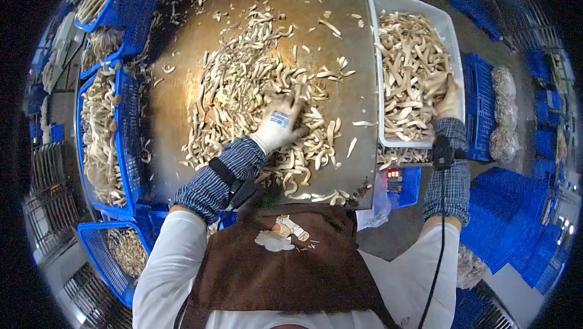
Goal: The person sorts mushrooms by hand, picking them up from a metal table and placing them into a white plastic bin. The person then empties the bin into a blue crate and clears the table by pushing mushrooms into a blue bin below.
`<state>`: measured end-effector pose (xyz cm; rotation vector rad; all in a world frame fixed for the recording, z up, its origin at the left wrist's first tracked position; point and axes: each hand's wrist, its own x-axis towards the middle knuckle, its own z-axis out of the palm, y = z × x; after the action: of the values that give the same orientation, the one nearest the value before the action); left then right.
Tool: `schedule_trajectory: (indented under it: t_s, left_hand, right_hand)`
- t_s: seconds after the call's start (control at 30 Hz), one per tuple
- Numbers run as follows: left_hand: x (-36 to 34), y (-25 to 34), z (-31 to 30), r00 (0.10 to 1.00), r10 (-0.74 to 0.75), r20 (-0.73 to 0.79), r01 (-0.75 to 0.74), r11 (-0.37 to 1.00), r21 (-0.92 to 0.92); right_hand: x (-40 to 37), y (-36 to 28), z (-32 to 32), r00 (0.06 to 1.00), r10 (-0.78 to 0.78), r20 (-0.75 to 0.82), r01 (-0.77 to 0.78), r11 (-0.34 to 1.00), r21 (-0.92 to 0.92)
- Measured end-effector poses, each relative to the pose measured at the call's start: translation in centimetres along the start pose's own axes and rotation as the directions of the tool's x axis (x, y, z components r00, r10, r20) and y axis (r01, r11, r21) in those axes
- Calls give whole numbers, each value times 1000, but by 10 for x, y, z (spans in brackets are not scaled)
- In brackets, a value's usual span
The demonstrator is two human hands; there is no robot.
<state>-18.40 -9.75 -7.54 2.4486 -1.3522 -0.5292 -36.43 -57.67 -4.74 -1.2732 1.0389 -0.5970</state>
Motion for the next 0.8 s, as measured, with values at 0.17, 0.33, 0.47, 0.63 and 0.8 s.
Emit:
schedule_trajectory:
  t_s: [0.17,0.33,0.47,0.63,0.8]
  left_hand:
    - [-33,-23,14,953,295,-67,-283,947,150]
    - [-70,-87,-25,951,186,-247,-198,980,-25]
    - [-48,-160,-57,663,-555,-502,576,807,-132]
    - [-39,-178,-25,758,-604,-247,566,796,-212]
    - [-90,-111,-1,965,-128,-229,30,921,-390]
  right_hand:
    - [-63,-3,99,951,-308,-35,255,840,-478]
    - [-182,103,201,906,-108,409,342,758,-556]
    - [-224,145,255,848,-57,528,389,743,-545]
    - [-281,120,291,712,-93,696,671,384,-634]
    - [-290,117,255,576,105,811,686,477,-549]
